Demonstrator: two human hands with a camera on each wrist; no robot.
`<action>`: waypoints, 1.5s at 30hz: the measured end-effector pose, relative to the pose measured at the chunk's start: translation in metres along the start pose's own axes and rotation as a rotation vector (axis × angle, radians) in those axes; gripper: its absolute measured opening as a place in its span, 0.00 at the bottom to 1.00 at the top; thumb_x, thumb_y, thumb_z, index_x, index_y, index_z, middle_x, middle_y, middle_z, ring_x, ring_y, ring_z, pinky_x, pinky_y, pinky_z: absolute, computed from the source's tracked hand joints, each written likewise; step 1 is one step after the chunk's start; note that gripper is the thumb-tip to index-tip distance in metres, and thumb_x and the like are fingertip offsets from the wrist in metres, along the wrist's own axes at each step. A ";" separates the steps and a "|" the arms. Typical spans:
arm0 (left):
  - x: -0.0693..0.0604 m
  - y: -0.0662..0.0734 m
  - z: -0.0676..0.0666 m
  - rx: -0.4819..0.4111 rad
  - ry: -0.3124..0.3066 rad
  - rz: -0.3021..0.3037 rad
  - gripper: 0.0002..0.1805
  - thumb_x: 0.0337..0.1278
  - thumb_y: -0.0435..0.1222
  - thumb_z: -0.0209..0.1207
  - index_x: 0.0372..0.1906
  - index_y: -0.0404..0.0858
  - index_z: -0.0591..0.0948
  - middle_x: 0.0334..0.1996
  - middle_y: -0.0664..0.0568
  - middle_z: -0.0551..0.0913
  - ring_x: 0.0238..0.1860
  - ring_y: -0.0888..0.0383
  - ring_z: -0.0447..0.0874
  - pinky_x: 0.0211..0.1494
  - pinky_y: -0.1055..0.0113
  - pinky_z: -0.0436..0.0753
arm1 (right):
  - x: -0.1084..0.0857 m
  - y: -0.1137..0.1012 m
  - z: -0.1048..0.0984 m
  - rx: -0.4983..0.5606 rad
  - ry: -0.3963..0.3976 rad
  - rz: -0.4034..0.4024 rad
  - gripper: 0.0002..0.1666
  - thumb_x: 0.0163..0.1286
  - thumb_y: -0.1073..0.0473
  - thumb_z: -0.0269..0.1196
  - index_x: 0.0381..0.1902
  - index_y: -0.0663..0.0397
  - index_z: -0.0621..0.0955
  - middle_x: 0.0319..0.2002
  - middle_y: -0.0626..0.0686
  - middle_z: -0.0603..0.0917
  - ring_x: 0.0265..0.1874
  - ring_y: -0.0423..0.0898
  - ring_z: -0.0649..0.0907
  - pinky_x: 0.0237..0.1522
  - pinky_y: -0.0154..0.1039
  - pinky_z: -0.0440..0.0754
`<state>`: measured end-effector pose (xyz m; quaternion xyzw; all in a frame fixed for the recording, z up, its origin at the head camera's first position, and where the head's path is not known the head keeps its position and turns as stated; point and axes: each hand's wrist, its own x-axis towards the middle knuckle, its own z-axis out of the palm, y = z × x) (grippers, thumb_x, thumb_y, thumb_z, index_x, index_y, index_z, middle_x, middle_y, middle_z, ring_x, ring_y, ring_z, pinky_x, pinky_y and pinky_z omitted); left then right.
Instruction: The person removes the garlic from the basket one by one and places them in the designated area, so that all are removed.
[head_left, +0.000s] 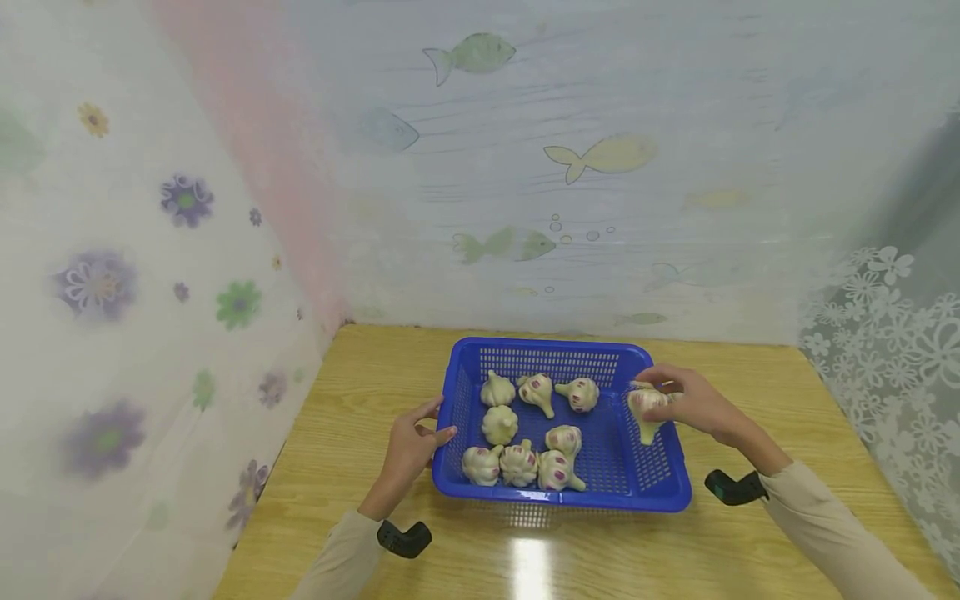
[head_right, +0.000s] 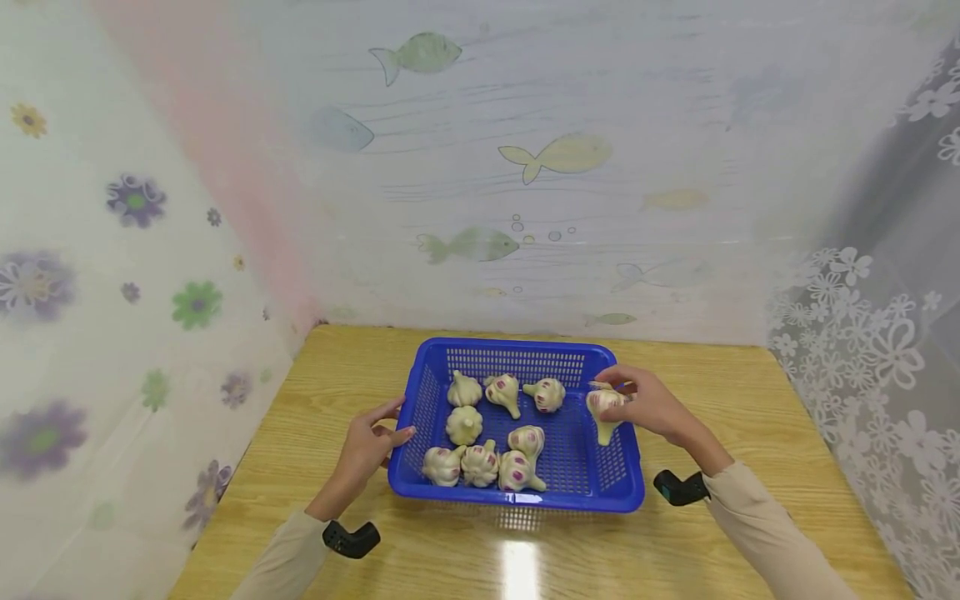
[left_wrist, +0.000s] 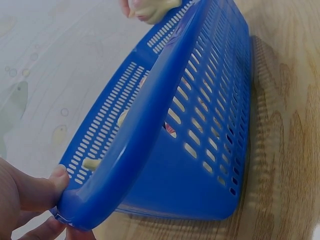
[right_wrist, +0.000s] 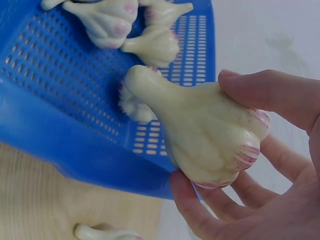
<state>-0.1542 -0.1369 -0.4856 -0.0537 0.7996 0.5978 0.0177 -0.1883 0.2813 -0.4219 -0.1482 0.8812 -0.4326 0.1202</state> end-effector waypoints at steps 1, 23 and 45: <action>0.000 0.000 0.000 0.000 0.000 -0.001 0.30 0.51 0.29 0.66 0.63 0.39 0.74 0.46 0.43 0.78 0.24 0.58 0.79 0.18 0.63 0.79 | -0.001 0.000 -0.001 -0.001 0.004 0.004 0.32 0.59 0.57 0.69 0.59 0.62 0.73 0.57 0.64 0.73 0.55 0.66 0.70 0.43 0.54 0.78; 0.000 0.001 0.000 0.007 0.005 -0.007 0.30 0.52 0.30 0.66 0.63 0.39 0.74 0.47 0.42 0.78 0.25 0.58 0.79 0.19 0.63 0.80 | -0.018 0.010 -0.029 -0.056 0.043 0.026 0.33 0.63 0.56 0.66 0.62 0.64 0.70 0.60 0.68 0.69 0.56 0.68 0.68 0.44 0.56 0.77; 0.000 0.000 0.000 0.013 0.003 0.005 0.29 0.52 0.31 0.66 0.63 0.39 0.74 0.47 0.42 0.78 0.25 0.58 0.79 0.19 0.63 0.80 | -0.024 0.034 -0.045 -0.109 0.082 0.094 0.34 0.62 0.58 0.66 0.62 0.67 0.68 0.59 0.71 0.67 0.56 0.72 0.67 0.44 0.59 0.77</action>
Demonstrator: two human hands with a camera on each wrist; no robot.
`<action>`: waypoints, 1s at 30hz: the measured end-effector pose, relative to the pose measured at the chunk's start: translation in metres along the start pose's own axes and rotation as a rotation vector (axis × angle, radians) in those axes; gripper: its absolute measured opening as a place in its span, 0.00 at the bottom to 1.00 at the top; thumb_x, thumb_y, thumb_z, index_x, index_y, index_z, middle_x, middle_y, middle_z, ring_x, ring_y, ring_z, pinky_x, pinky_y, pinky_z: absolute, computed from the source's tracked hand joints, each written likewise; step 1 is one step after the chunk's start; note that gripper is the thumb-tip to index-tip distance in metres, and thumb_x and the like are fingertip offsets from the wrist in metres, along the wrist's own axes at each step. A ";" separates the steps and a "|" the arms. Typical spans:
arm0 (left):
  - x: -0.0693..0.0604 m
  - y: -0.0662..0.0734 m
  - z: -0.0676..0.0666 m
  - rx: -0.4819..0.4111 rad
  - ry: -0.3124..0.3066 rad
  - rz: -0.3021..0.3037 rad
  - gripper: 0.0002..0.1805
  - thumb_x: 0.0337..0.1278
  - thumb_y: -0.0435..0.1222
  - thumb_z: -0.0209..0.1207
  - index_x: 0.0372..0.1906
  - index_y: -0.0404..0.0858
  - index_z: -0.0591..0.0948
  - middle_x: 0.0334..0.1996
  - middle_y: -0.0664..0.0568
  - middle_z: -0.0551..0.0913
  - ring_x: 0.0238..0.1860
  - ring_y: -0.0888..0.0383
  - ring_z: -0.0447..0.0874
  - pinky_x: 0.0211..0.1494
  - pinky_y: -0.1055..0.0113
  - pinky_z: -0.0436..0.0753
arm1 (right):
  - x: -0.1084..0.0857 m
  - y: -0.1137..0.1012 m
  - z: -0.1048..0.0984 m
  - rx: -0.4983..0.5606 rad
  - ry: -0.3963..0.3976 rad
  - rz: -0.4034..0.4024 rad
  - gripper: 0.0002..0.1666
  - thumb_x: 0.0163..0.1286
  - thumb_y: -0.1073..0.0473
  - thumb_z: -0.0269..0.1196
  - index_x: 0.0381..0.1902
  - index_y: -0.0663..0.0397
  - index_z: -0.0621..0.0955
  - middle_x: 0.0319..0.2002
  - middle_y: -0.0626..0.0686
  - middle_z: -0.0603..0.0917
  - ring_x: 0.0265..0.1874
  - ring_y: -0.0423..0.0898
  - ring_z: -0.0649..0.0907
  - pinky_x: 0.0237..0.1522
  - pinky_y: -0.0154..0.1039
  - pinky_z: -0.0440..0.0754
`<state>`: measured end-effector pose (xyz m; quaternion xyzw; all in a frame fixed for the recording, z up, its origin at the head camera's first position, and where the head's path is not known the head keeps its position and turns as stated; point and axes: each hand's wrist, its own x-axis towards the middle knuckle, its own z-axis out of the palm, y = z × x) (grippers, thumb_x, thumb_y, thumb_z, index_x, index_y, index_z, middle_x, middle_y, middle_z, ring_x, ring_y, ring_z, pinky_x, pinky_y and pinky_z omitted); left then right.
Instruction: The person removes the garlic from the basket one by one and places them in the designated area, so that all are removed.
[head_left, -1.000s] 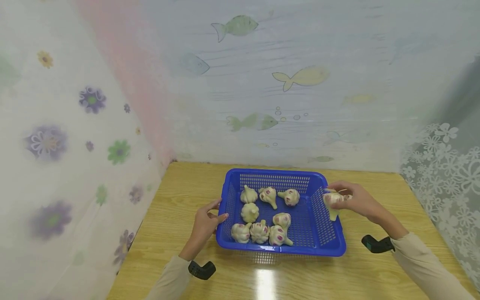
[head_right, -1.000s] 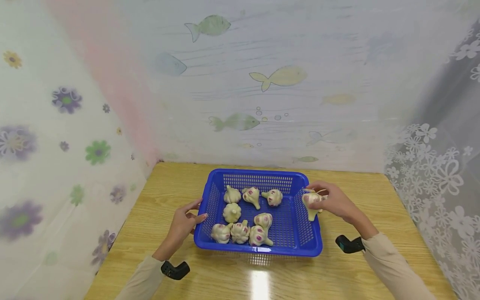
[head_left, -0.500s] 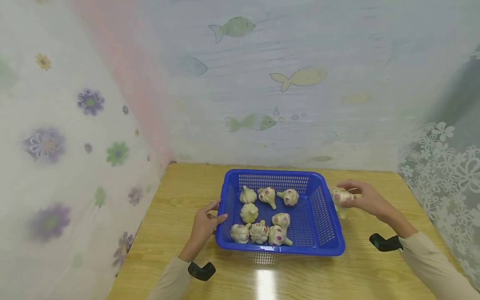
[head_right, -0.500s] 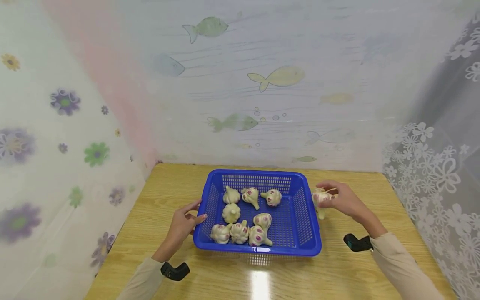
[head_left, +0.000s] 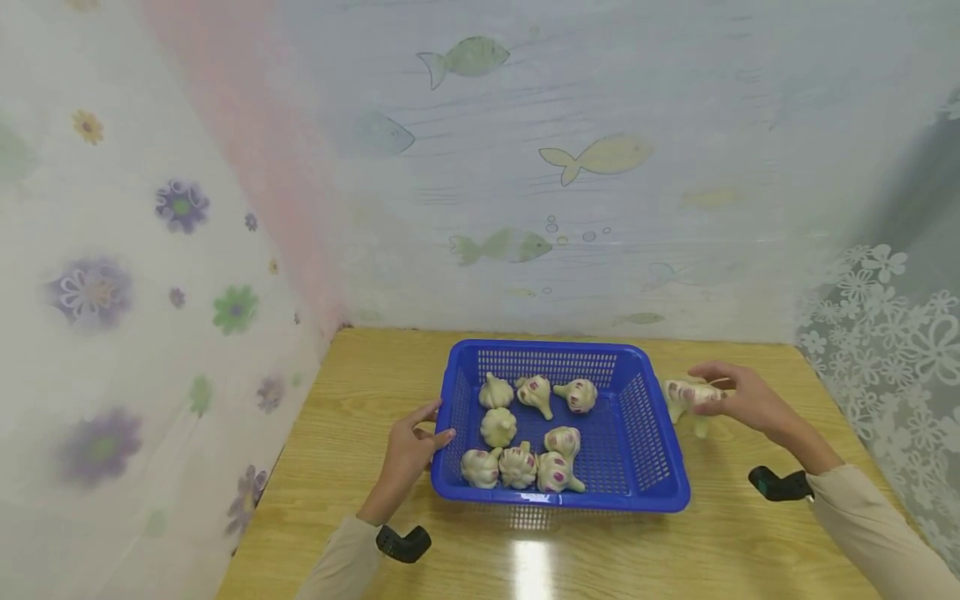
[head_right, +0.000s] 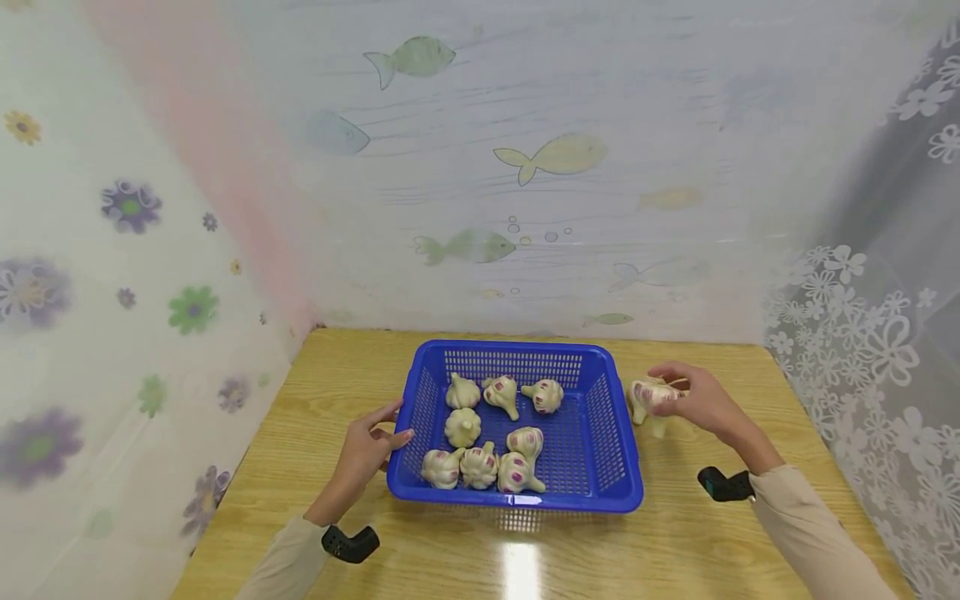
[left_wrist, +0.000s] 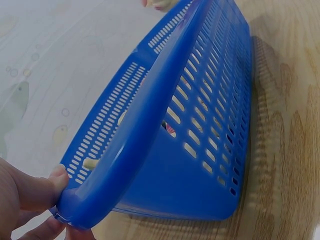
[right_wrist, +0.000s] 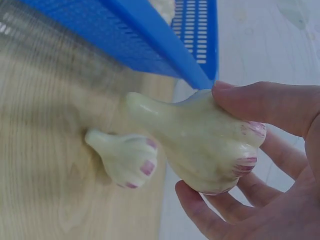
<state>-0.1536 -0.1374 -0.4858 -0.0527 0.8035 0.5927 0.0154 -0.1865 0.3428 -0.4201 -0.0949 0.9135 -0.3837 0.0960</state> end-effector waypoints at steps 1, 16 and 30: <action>0.000 0.000 0.000 -0.002 0.002 -0.002 0.29 0.52 0.31 0.66 0.63 0.39 0.75 0.47 0.42 0.78 0.25 0.58 0.79 0.19 0.63 0.79 | 0.001 0.001 0.000 -0.002 0.000 -0.001 0.34 0.62 0.59 0.66 0.62 0.68 0.68 0.59 0.71 0.67 0.56 0.72 0.67 0.45 0.60 0.76; -0.002 -0.004 -0.002 -0.018 0.011 -0.010 0.29 0.53 0.31 0.66 0.63 0.39 0.74 0.47 0.41 0.77 0.27 0.57 0.80 0.19 0.62 0.80 | 0.014 0.019 -0.003 0.009 0.008 0.027 0.33 0.64 0.62 0.64 0.62 0.72 0.66 0.59 0.74 0.65 0.55 0.73 0.67 0.45 0.59 0.77; 0.001 -0.002 0.000 -0.020 -0.006 0.008 0.29 0.53 0.31 0.66 0.62 0.39 0.75 0.46 0.43 0.78 0.25 0.57 0.80 0.19 0.62 0.80 | 0.012 0.047 -0.003 0.008 0.032 0.058 0.33 0.62 0.67 0.63 0.61 0.76 0.65 0.58 0.78 0.62 0.55 0.76 0.65 0.45 0.61 0.76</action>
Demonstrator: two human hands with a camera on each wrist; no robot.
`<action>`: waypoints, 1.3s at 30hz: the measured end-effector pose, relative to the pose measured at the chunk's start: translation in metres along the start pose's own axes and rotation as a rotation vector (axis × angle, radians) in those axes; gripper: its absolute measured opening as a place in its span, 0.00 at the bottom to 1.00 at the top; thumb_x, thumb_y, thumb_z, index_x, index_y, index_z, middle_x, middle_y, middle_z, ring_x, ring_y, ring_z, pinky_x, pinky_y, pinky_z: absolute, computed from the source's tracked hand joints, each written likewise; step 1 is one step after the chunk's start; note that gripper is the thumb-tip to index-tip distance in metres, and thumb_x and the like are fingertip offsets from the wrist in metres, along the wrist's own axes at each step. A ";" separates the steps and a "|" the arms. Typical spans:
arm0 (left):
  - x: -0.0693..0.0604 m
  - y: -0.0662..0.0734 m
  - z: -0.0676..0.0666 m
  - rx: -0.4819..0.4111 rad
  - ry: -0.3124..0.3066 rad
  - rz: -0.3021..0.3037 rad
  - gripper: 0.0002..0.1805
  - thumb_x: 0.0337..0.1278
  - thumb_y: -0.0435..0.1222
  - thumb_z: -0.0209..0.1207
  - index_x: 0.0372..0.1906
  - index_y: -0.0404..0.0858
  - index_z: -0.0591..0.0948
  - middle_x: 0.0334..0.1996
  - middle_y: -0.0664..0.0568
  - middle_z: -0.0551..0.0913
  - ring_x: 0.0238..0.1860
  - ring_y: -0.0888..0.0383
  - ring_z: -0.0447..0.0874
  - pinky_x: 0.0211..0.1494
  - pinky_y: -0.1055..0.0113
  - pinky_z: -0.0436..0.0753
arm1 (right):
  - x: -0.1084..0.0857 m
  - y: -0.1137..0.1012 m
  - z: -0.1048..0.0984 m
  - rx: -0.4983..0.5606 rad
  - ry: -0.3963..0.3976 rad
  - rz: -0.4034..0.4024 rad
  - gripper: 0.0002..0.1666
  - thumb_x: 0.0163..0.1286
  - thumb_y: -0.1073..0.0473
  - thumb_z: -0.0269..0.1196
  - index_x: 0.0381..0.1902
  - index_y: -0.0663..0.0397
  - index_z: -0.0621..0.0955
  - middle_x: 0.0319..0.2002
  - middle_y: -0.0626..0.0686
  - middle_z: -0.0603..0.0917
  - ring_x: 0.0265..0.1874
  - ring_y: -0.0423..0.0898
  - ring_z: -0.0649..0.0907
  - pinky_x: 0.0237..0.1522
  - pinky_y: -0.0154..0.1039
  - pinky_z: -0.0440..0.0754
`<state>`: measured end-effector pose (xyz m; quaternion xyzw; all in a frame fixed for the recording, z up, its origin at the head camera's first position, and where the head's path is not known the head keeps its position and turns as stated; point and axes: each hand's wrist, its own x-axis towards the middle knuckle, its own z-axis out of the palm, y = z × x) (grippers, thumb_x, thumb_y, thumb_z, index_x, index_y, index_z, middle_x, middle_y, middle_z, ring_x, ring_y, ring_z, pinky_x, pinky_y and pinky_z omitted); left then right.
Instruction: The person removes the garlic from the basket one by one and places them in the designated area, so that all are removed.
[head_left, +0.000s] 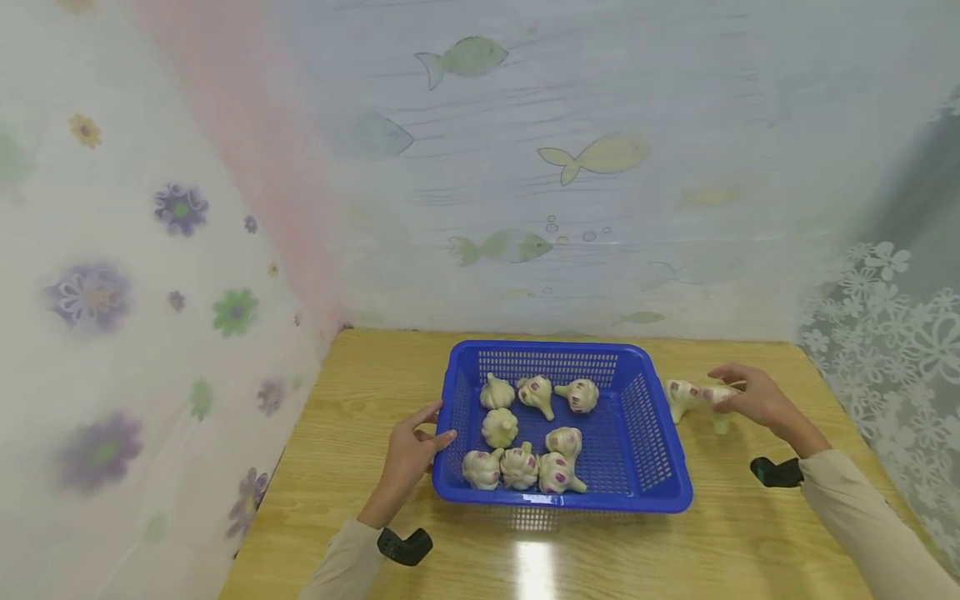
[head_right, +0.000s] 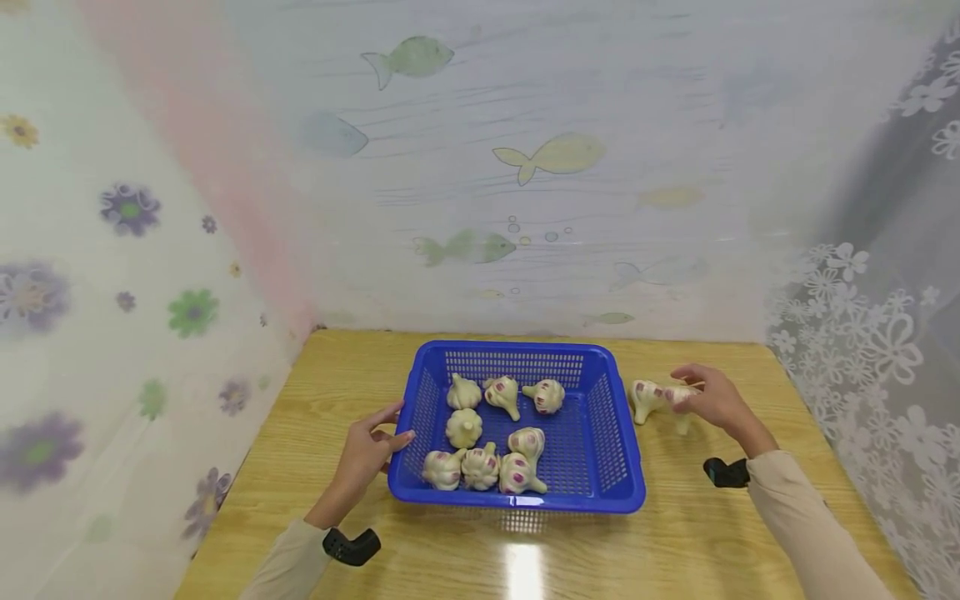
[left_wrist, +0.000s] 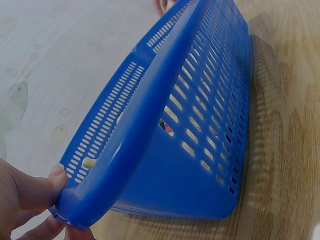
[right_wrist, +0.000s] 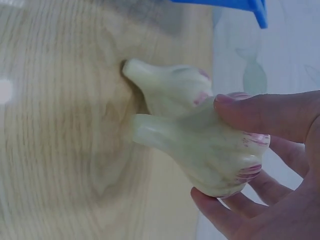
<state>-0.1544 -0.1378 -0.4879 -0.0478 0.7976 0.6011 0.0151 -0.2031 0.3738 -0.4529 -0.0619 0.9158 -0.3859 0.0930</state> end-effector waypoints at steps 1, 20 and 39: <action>0.000 0.000 0.000 0.000 0.001 0.000 0.29 0.53 0.31 0.66 0.62 0.39 0.75 0.46 0.43 0.78 0.25 0.57 0.80 0.18 0.62 0.80 | 0.000 0.002 0.000 0.001 0.002 0.003 0.33 0.62 0.67 0.63 0.61 0.77 0.65 0.58 0.78 0.62 0.55 0.76 0.65 0.45 0.61 0.75; 0.000 0.000 0.001 0.002 0.000 0.011 0.29 0.52 0.31 0.66 0.63 0.39 0.74 0.46 0.43 0.78 0.25 0.57 0.79 0.19 0.62 0.80 | 0.013 0.040 0.012 -0.031 0.076 0.096 0.33 0.58 0.70 0.60 0.60 0.77 0.65 0.57 0.81 0.62 0.55 0.76 0.63 0.44 0.62 0.74; -0.001 0.000 0.002 0.027 0.024 0.003 0.28 0.52 0.31 0.66 0.62 0.40 0.76 0.47 0.43 0.78 0.26 0.58 0.78 0.18 0.63 0.79 | 0.023 0.045 0.017 -0.060 0.072 0.082 0.32 0.61 0.70 0.56 0.62 0.77 0.63 0.57 0.82 0.63 0.53 0.79 0.64 0.44 0.62 0.75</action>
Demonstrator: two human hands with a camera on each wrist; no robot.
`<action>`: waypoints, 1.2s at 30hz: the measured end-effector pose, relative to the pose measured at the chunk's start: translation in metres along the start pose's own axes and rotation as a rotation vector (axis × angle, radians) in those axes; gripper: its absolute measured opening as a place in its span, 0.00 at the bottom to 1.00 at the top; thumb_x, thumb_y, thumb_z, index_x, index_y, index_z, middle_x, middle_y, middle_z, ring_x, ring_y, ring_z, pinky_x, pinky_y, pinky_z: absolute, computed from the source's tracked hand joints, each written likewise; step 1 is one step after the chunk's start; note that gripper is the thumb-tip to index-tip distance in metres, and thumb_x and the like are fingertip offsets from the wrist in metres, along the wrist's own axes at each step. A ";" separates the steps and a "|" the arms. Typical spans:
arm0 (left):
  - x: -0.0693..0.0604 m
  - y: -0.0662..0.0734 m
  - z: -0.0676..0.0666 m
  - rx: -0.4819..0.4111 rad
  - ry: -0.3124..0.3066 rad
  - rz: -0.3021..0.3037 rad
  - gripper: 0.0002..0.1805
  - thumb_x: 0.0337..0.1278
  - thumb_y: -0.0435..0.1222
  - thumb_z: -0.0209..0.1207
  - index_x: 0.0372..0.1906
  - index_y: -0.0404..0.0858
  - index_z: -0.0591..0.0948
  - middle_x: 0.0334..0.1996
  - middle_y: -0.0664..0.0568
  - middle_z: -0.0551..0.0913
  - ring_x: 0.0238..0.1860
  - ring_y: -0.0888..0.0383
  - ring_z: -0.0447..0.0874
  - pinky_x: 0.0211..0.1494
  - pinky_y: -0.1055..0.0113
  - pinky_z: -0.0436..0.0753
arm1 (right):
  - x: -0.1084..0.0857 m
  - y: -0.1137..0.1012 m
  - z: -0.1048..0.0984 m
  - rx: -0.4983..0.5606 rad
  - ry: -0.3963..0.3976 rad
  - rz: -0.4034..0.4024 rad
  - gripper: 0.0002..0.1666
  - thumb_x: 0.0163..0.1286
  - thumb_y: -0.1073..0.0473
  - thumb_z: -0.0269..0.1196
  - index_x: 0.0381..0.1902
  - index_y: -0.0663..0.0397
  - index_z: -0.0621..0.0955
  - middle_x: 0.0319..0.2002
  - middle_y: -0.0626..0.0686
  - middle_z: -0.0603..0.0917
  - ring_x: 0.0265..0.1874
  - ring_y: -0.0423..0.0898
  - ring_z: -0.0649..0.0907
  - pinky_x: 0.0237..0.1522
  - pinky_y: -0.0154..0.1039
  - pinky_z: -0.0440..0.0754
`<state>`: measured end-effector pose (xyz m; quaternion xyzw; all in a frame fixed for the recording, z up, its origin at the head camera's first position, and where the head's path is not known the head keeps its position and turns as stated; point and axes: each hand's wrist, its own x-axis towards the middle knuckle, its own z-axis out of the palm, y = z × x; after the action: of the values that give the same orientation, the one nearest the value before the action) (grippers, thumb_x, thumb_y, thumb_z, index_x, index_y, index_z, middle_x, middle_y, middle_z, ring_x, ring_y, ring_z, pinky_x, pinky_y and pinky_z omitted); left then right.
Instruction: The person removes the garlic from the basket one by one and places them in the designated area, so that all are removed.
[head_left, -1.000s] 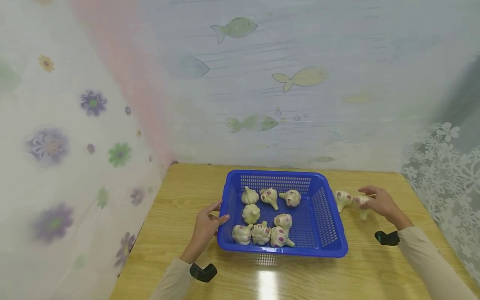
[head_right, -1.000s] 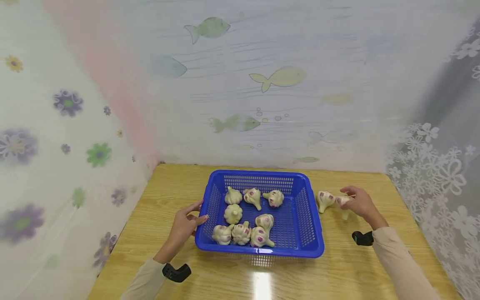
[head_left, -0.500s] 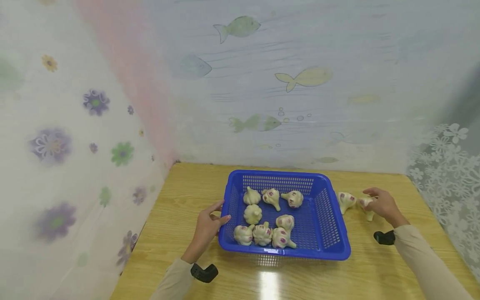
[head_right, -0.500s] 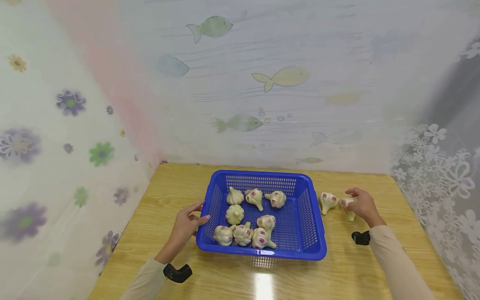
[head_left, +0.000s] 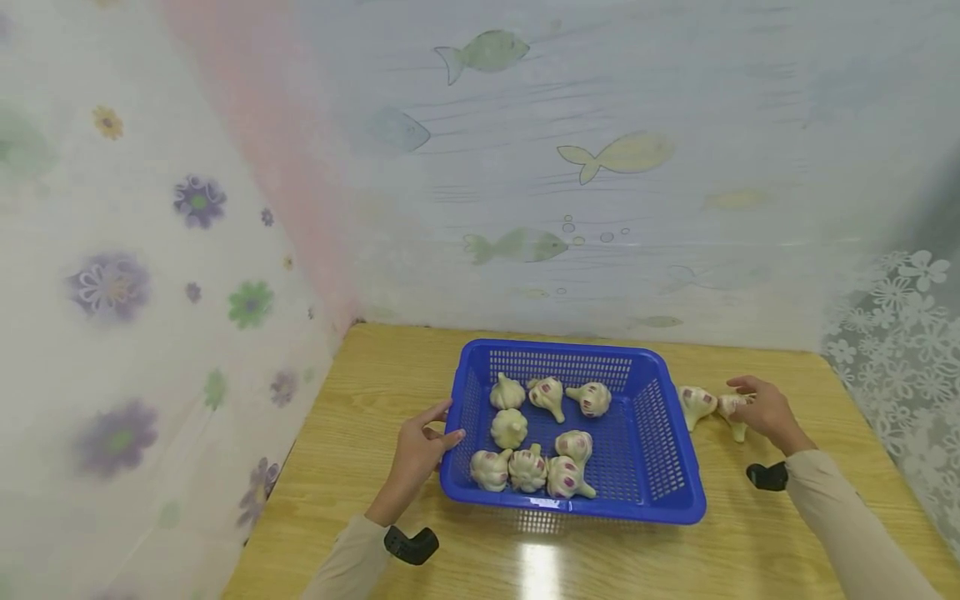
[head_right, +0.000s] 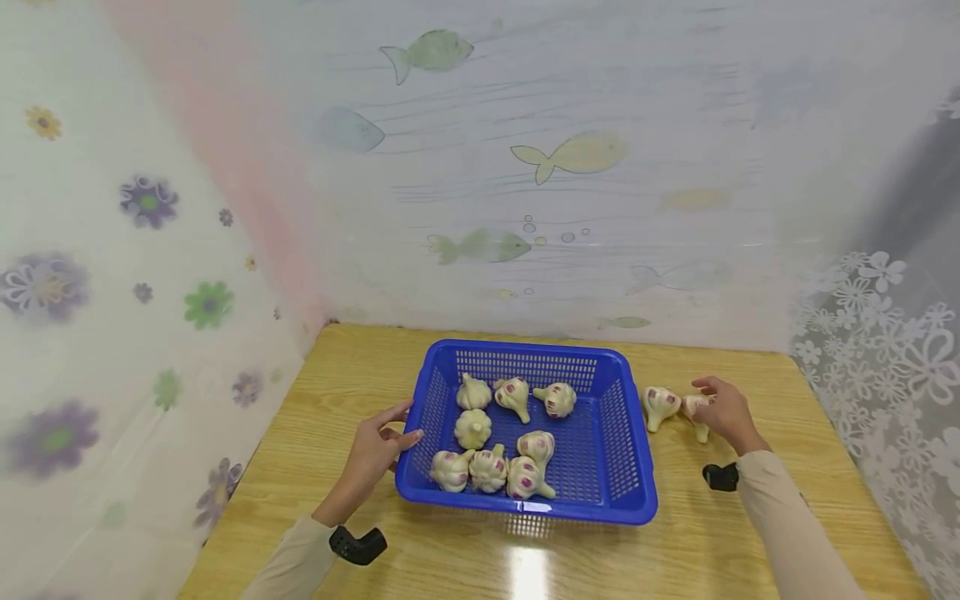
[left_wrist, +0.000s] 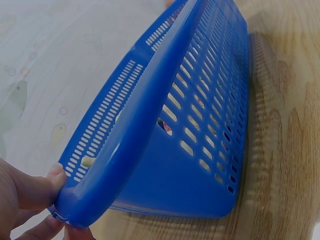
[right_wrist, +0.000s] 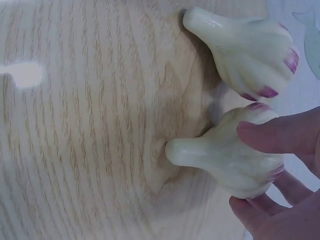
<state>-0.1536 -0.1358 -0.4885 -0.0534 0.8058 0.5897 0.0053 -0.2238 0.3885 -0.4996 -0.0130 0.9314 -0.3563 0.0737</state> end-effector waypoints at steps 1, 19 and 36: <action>0.000 0.000 0.000 0.000 0.000 0.002 0.28 0.52 0.31 0.66 0.61 0.40 0.76 0.47 0.43 0.78 0.26 0.57 0.78 0.18 0.63 0.79 | 0.000 0.001 0.000 0.000 -0.002 -0.001 0.32 0.62 0.70 0.56 0.63 0.77 0.62 0.57 0.82 0.62 0.53 0.79 0.64 0.44 0.62 0.75; 0.000 -0.001 -0.001 0.013 -0.001 0.004 0.28 0.53 0.32 0.66 0.62 0.40 0.76 0.47 0.43 0.78 0.27 0.57 0.79 0.19 0.63 0.80 | -0.010 -0.012 -0.022 -0.041 0.008 -0.058 0.30 0.61 0.69 0.60 0.60 0.77 0.65 0.55 0.81 0.64 0.52 0.79 0.64 0.44 0.64 0.74; 0.001 -0.003 0.000 -0.022 -0.005 -0.001 0.29 0.51 0.32 0.67 0.61 0.40 0.76 0.46 0.44 0.78 0.19 0.60 0.75 0.17 0.63 0.79 | -0.013 -0.083 -0.029 -0.050 -0.041 -0.191 0.29 0.64 0.61 0.64 0.59 0.70 0.71 0.54 0.72 0.73 0.52 0.70 0.73 0.44 0.57 0.78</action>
<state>-0.1544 -0.1372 -0.4913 -0.0524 0.7993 0.5986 0.0068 -0.2179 0.3471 -0.4212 -0.1109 0.9327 -0.3382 0.0579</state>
